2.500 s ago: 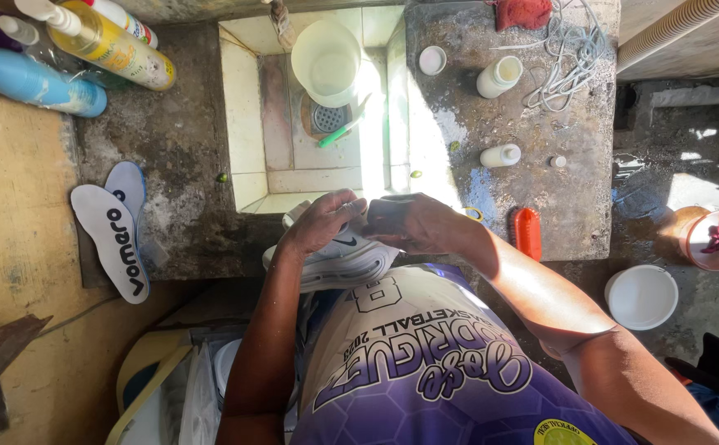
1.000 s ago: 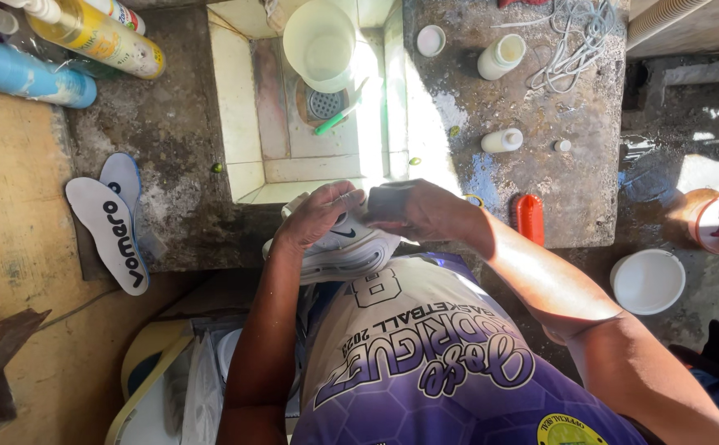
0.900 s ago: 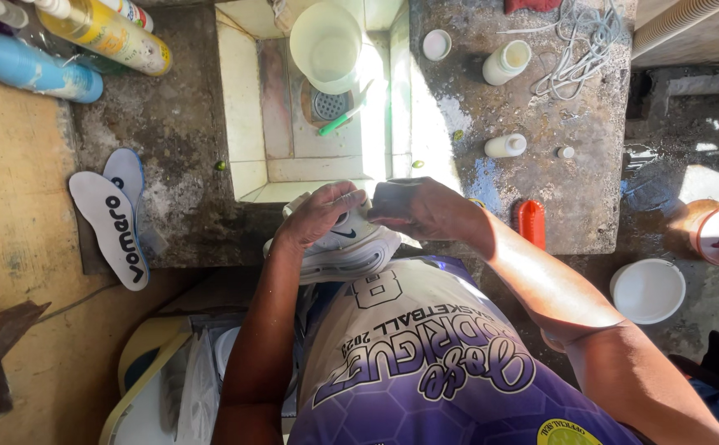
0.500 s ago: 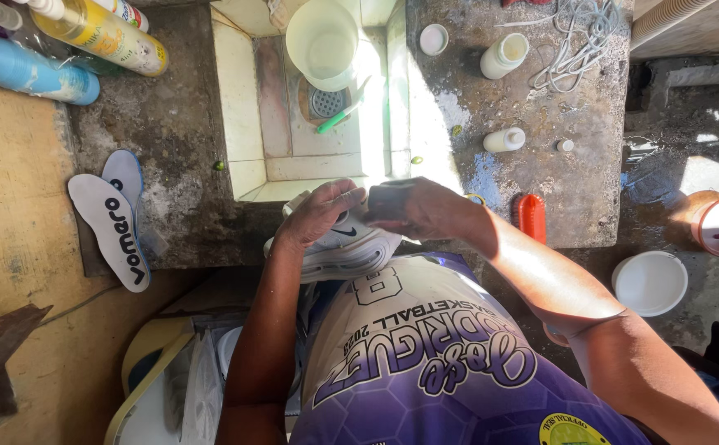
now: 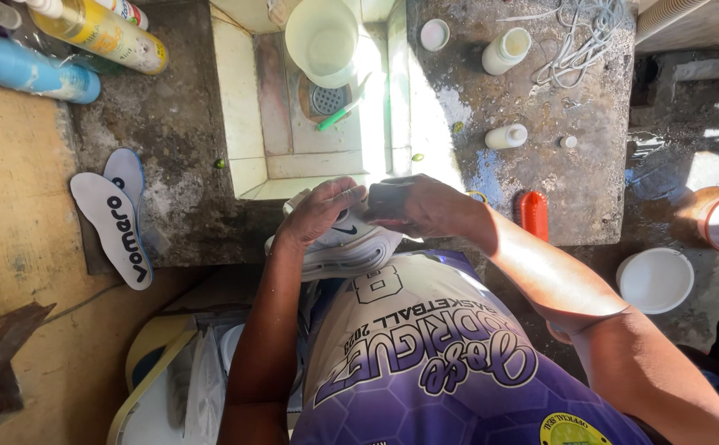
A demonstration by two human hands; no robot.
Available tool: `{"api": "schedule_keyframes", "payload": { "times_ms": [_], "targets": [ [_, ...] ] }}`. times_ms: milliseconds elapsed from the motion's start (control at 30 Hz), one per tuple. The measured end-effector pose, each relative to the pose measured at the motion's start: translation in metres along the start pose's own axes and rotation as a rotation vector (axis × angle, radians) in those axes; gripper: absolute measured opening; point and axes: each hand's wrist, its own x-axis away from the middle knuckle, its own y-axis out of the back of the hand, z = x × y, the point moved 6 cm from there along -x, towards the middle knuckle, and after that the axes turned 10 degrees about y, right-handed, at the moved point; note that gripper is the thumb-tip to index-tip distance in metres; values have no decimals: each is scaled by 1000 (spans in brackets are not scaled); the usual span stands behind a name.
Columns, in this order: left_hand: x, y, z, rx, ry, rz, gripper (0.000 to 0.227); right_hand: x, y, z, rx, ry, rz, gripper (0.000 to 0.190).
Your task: The person scrubs the upper part of a white sneaker with a small brush, focusing on the toe box and side panels. The person holds the shoe steady with the left hand while scrubbing with the right hand.
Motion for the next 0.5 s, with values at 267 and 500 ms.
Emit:
{"api": "schedule_keyframes", "payload": {
  "times_ms": [267, 500],
  "targets": [
    [-2, 0, 5, 24, 27, 11, 68, 1, -1, -1, -5, -10, 3, 26],
    [-8, 1, 12, 37, 49, 40, 69, 1, 2, 6, -111, 74, -98, 30]
  ]
}}
